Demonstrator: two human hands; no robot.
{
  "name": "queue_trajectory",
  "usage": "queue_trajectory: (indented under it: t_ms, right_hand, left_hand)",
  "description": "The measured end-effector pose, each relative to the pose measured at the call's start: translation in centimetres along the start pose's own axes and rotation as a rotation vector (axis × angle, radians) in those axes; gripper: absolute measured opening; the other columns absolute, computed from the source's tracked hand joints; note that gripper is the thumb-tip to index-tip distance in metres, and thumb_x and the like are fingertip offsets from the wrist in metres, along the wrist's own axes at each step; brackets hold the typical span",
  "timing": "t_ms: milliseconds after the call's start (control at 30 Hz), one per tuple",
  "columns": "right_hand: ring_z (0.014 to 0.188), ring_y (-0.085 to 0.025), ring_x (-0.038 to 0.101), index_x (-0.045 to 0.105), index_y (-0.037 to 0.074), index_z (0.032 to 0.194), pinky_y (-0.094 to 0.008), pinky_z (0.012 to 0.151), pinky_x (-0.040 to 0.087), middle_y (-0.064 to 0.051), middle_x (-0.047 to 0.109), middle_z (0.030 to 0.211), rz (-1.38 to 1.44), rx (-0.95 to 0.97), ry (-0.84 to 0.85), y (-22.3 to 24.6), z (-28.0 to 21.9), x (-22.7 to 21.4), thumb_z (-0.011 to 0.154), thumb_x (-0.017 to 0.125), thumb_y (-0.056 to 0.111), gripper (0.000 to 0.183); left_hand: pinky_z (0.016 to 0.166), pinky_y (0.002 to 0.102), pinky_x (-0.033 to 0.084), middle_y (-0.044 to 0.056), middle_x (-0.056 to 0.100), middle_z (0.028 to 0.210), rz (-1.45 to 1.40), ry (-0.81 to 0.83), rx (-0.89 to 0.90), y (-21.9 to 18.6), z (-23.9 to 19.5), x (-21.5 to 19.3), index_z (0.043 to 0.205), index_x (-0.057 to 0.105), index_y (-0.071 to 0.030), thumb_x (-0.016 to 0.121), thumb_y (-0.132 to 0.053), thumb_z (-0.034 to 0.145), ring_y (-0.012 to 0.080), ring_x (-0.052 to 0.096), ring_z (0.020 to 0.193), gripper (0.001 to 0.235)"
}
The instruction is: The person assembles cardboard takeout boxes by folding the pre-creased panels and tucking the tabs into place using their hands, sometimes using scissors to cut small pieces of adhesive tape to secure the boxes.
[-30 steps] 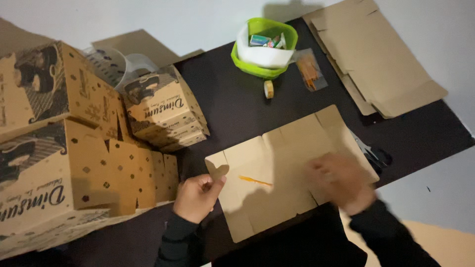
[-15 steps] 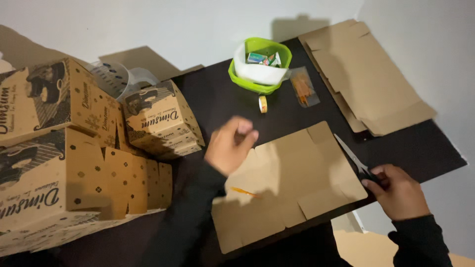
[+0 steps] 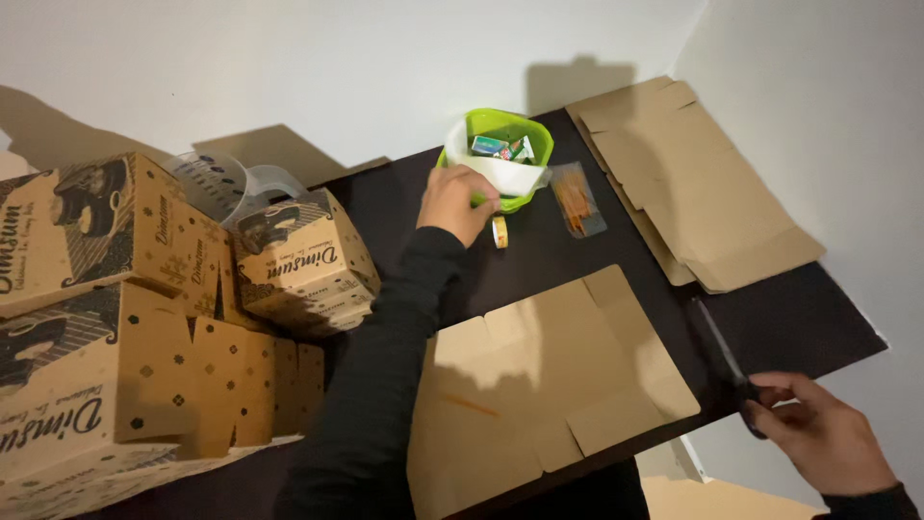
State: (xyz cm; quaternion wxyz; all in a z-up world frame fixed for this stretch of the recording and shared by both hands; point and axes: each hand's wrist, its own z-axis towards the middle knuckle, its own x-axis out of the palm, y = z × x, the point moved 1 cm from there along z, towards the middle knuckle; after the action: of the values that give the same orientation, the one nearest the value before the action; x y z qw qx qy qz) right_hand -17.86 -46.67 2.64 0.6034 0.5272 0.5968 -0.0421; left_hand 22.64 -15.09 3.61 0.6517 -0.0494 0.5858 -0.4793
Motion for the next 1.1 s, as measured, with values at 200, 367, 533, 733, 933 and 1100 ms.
queue_trajectory:
  t_ms: [200, 367, 533, 733, 933, 1100]
  right_hand:
    - [0.084, -0.017, 0.06, 0.072, -0.001, 0.129, -0.027, 0.083, 0.048, -0.009, 0.061, 0.099, 0.483, -0.28, -0.04, -3.3, 1.8, 2.1, 0.092, 0.069, -0.013, 0.038]
    - [0.085, -0.029, 0.063, 0.065, -0.007, 0.139, -0.036, 0.087, 0.05, -0.025, 0.07, 0.106, 0.606, -0.3, 0.026, 2.3, -0.9, 1.0, 0.094, 0.06, -0.015, 0.046]
    - [0.097, -0.035, 0.076, 0.058, -0.006, 0.145, -0.046, 0.087, 0.064, -0.03, 0.078, 0.117, 0.884, -0.41, 0.433, 2.8, 0.6, 3.3, 0.091, 0.054, -0.01, 0.055]
    - [0.101, -0.029, 0.077, 0.067, -0.004, 0.137, -0.043, 0.089, 0.065, -0.024, 0.082, 0.113, 0.684, -0.35, 0.551, 8.4, 0.3, 4.4, 0.089, 0.061, -0.009, 0.049]
    - [0.074, -0.016, 0.049, 0.076, 0.004, 0.127, -0.031, 0.066, 0.046, -0.004, 0.053, 0.082, 0.461, -0.853, 0.617, 14.0, -0.3, 3.3, 0.065, 0.093, -0.006, 0.065]
    - [0.078, -0.025, 0.072, 0.069, -0.007, 0.124, -0.04, 0.073, 0.058, -0.02, 0.074, 0.082, 0.825, -0.686, 0.599, 13.3, 0.0, 6.8, 0.069, 0.088, -0.012, 0.058]
  left_hand:
    - [0.084, 0.037, 0.054, 0.0, 0.075, 0.095, -0.203, -0.113, 0.088, -0.1, -0.9, 1.1, 0.087, 0.071, -0.016, 0.071, -0.008, 0.086, 0.0232, 0.071, 0.09, 0.008]
    - [0.072, 0.028, 0.051, -0.004, 0.076, 0.091, -0.352, -0.099, 0.065, -4.0, -3.7, -2.3, 0.082, 0.068, -0.017, 0.072, -0.012, 0.085, 0.0113, 0.067, 0.078, 0.007]
    - [0.065, 0.024, 0.051, -0.003, 0.077, 0.087, -0.409, 0.023, 0.122, -7.6, -7.9, -6.5, 0.085, 0.063, -0.015, 0.072, -0.002, 0.087, 0.007, 0.065, 0.07, 0.016]
    - [0.092, 0.026, 0.056, -0.004, 0.073, 0.093, -0.447, 0.201, 0.145, -10.1, -12.7, -8.9, 0.096, 0.058, -0.016, 0.083, -0.01, 0.083, 0.0078, 0.069, 0.087, 0.029]
    - [0.074, 0.024, 0.062, 0.004, 0.069, 0.088, -0.586, 0.319, 0.03, -11.5, -15.4, -9.5, 0.095, 0.05, -0.013, 0.079, -0.004, 0.088, 0.0095, 0.073, 0.079, 0.03]
    - [0.075, 0.038, 0.066, 0.017, 0.07, 0.101, -0.682, 0.262, -0.137, -12.0, -17.0, -7.6, 0.104, 0.059, -0.007, 0.088, -0.007, 0.076, 0.0393, 0.078, 0.093, 0.04]
